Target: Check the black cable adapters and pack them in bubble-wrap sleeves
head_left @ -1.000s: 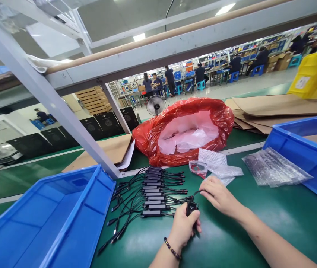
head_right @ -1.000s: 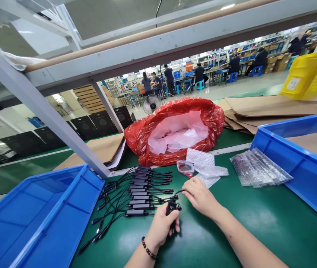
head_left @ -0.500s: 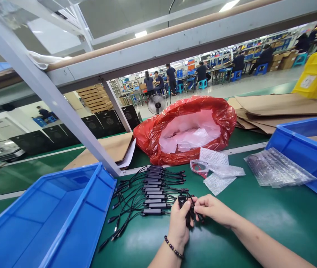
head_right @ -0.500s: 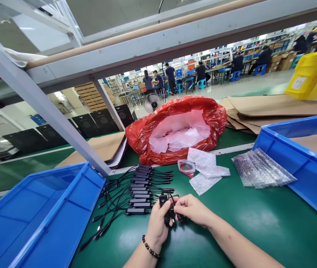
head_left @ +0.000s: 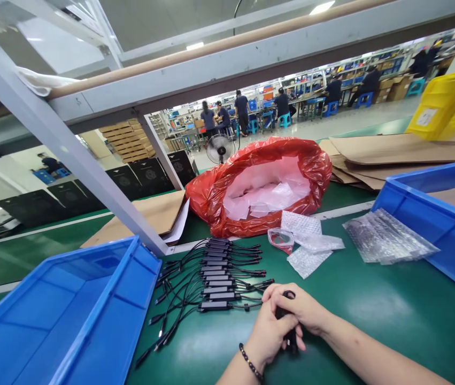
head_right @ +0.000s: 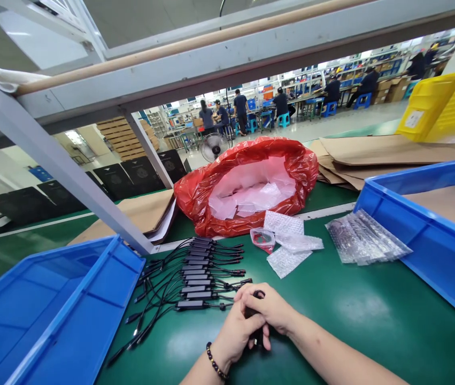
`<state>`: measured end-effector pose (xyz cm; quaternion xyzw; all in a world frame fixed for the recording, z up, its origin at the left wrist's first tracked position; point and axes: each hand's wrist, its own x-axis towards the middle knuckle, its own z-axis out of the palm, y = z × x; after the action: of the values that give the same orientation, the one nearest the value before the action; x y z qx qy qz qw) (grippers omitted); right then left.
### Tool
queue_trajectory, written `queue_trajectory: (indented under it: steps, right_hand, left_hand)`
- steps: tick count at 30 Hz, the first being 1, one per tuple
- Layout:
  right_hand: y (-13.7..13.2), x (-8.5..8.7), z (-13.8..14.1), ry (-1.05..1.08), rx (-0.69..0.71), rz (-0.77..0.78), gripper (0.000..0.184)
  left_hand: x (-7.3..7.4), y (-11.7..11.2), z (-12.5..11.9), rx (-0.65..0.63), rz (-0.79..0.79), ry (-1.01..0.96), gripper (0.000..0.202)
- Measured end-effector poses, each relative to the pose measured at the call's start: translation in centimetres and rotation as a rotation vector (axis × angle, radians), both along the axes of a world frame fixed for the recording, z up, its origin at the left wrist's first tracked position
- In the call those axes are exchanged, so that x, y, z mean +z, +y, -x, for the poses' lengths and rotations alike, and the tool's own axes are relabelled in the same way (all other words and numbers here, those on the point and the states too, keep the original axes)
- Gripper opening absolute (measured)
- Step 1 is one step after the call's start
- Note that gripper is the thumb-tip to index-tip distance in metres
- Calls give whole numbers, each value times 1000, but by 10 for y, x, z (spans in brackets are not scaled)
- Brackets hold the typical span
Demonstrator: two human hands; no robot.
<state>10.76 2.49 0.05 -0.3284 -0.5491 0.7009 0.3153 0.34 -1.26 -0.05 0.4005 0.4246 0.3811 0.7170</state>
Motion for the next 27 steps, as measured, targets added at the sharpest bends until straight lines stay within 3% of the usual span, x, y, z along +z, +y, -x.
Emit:
queue_trajectory:
  steps: [4,9,12,16,18,20,24,27]
  right_hand:
    - [3,7,-1,55,-189,-225,44]
    - [13,8,-12,-34,-209,-328,47]
    - [24,4,-26,-332,-298,-518,50]
    - [39,0,-46,-1031,-424,-860,23]
    - [43,-3,-52,-1315,-366,-873,14]
    - [45,-7,-54,-1441,-299,-828,12]
    - [45,-10,-49,-1447,-292,-800,15]
    - [41,-1,-49,-1339,-445,-878,16]
  left_hand:
    - [2,1,3,-109,55,43,21]
    - [-5,2,7,-125,152,13,16]
    - [-4,6,10,-16,121,22,19]
    - [0,13,15,156,80,24,25]
    - [0,14,16,189,72,19,26]
    - [-1,13,16,188,65,20,27]
    - [-4,11,14,159,46,42,26]
    - [-5,11,15,173,26,61,27]
